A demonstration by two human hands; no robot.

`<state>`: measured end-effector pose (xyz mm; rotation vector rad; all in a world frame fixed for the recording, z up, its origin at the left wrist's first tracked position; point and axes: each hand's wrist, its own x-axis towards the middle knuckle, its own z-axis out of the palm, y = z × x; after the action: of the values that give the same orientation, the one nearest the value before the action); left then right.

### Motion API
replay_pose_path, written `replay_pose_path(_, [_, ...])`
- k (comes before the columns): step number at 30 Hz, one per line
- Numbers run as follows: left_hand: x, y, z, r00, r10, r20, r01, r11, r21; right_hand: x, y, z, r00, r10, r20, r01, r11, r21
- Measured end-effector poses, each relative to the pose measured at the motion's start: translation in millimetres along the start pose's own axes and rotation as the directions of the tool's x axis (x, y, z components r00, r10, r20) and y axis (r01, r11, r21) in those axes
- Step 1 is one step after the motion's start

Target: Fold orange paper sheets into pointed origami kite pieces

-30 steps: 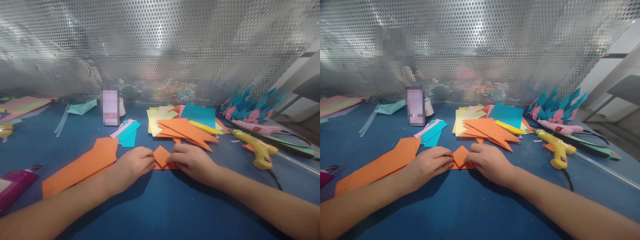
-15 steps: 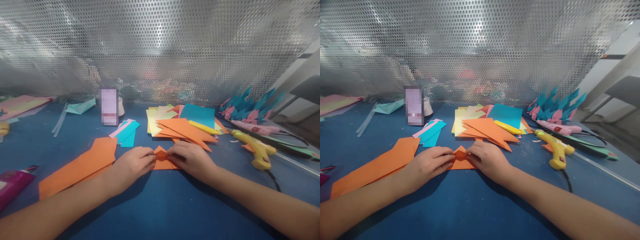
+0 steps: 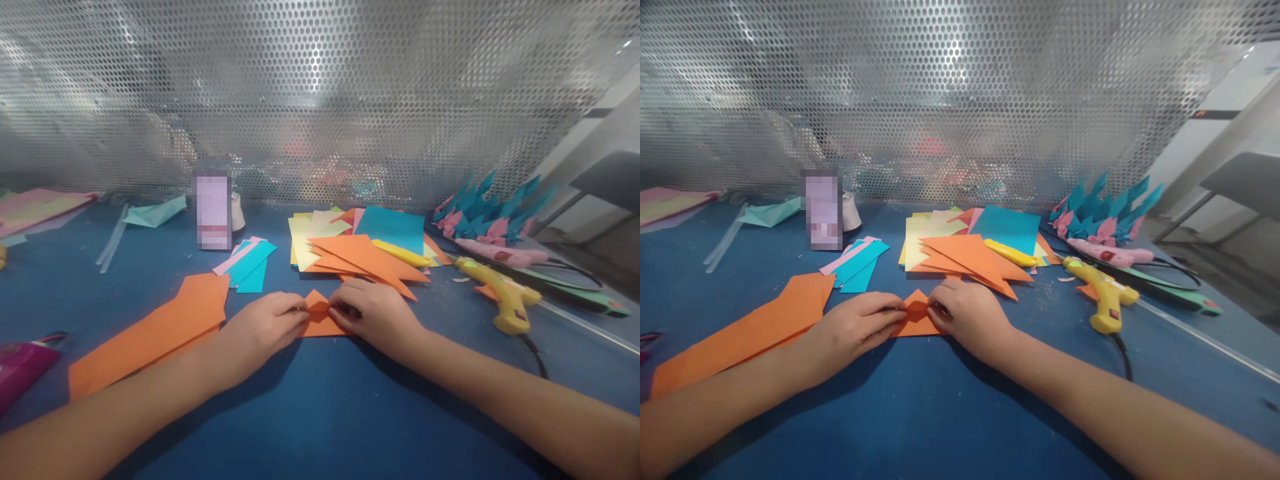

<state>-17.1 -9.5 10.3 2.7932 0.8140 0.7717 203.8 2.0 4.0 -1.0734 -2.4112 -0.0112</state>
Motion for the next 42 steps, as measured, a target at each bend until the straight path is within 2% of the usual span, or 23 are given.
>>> replay_pose_path(17, [0.6, 0.9, 0.4, 1.000, -0.016, 0.014, 0.015, 1.000, 0.016, 1.3, -2.6, -1.7, 0.998, 0.038, 0.057, -0.037, 0.999, -0.014])
replay_pose_path(19, [-0.8, 1.0, -0.4, 0.998, -0.037, 0.042, 0.037, 0.999, -0.006, -0.4, -3.9, -3.6, 0.997, -0.018, 0.072, 0.021, 0.999, -0.041])
replay_pose_path(23, [-2.6, 2.2, -2.9, 0.993, -0.078, 0.090, 0.079, 0.997, -0.011, -3.4, -3.6, -7.3, 0.973, -0.219, 0.073, 0.227, 0.964, -0.136])
replay_pose_path(26, [-2.0, 2.6, -5.2, 0.993, -0.051, 0.109, 0.051, 0.999, 0.006, -4.6, -2.4, -8.8, 0.947, -0.300, 0.112, 0.313, 0.942, -0.123])
replay_pose_path(32, [-2.5, 1.1, -8.2, 0.981, -0.016, 0.195, 0.018, 1.000, -0.010, -7.0, -2.4, -11.3, 0.923, -0.343, 0.172, 0.364, 0.925, -0.108])
replay_pose_path(42, [-6.2, -2.6, -4.8, 0.986, 0.086, 0.145, -0.091, 0.995, 0.029, -7.0, -2.1, -16.7, 0.899, -0.345, 0.270, 0.389, 0.912, -0.128])
